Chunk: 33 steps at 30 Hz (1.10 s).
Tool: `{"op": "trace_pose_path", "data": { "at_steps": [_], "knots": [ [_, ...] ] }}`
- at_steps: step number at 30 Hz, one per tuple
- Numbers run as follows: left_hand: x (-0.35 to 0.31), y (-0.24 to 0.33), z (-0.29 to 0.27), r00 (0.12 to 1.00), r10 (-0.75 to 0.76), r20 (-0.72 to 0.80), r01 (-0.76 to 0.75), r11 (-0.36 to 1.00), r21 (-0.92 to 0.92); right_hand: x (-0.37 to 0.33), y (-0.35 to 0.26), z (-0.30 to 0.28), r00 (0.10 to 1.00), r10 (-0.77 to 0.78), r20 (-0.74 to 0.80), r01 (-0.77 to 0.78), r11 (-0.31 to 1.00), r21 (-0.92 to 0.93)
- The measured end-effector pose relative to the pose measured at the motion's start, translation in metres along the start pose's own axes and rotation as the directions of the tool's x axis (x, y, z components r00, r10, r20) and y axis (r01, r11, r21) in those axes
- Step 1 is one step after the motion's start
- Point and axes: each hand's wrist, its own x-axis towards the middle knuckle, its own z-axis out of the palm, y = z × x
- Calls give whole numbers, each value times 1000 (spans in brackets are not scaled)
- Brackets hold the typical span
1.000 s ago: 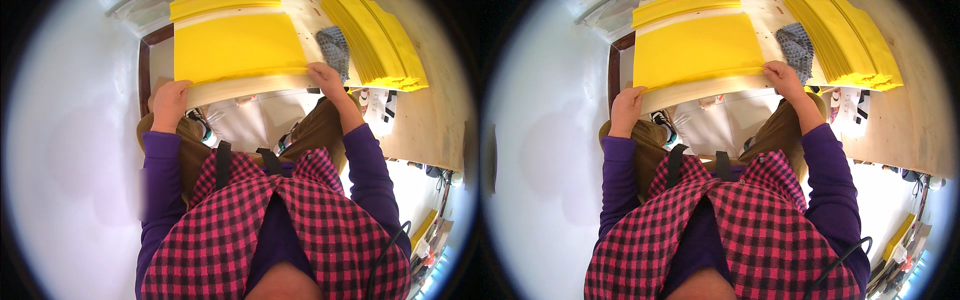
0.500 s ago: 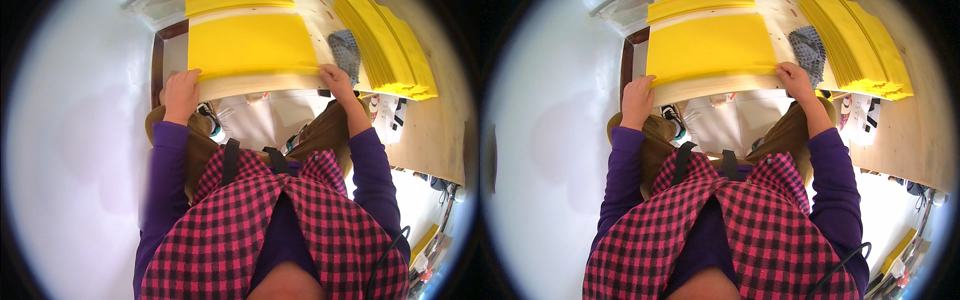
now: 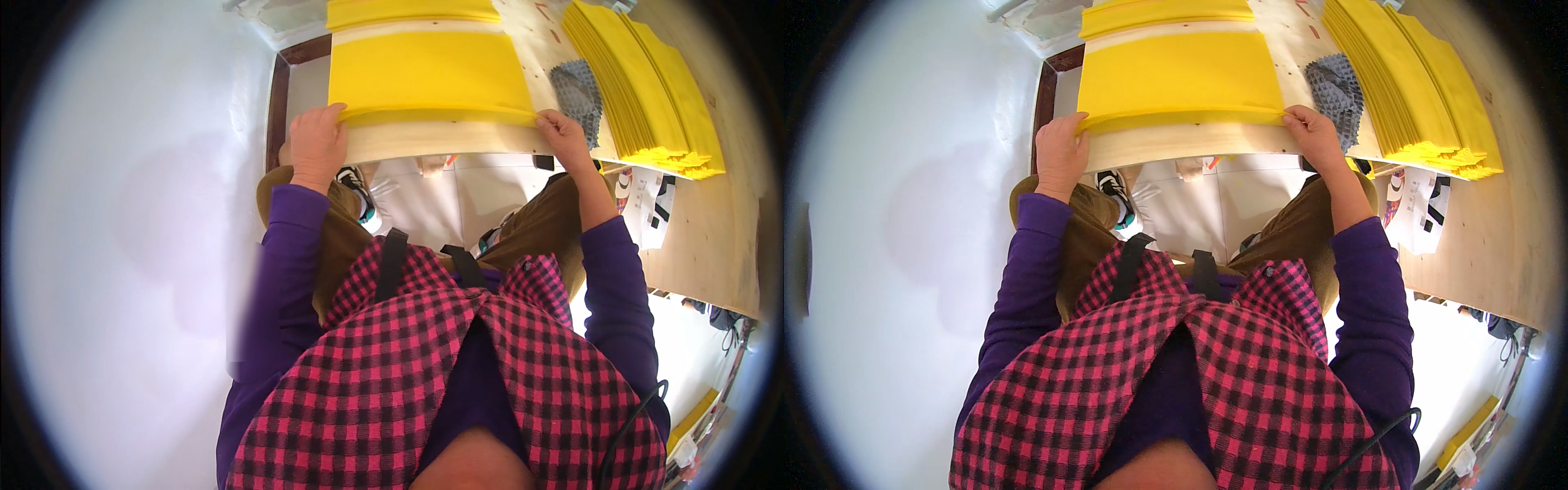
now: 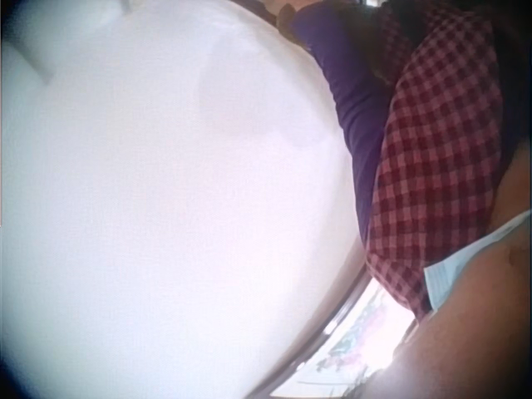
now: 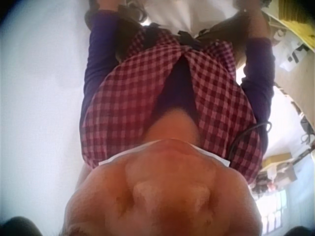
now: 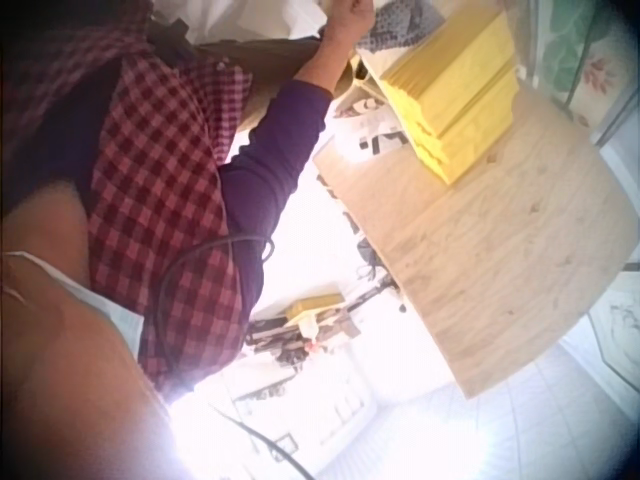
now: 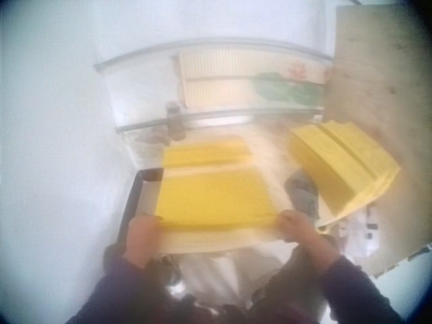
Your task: The person sits on the floor and repeatedly folds large yellow sheets in half, smoothing each fold and stacking the finished sheets on the table. The person handles the sheets one at a time, aligning edges and pressing the creases before placing them in a growing stack.
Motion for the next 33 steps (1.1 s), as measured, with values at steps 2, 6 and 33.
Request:
{"op": "trace_pose_path", "data": {
  "at_steps": [2,6,33],
  "knots": [
    [2,3,3,1000,21,-14,-21,1000,7,2,-3,-2,1000,-3,15,4,999,-36],
    [7,7,8,999,53,3,-53,998,19,7,-8,-5,1000,-25,17,25,999,-25],
    [20,1,1,1000,9,15,-10,998,61,18,-32,-12,998,-69,-8,68,992,-108]
  ]
}}
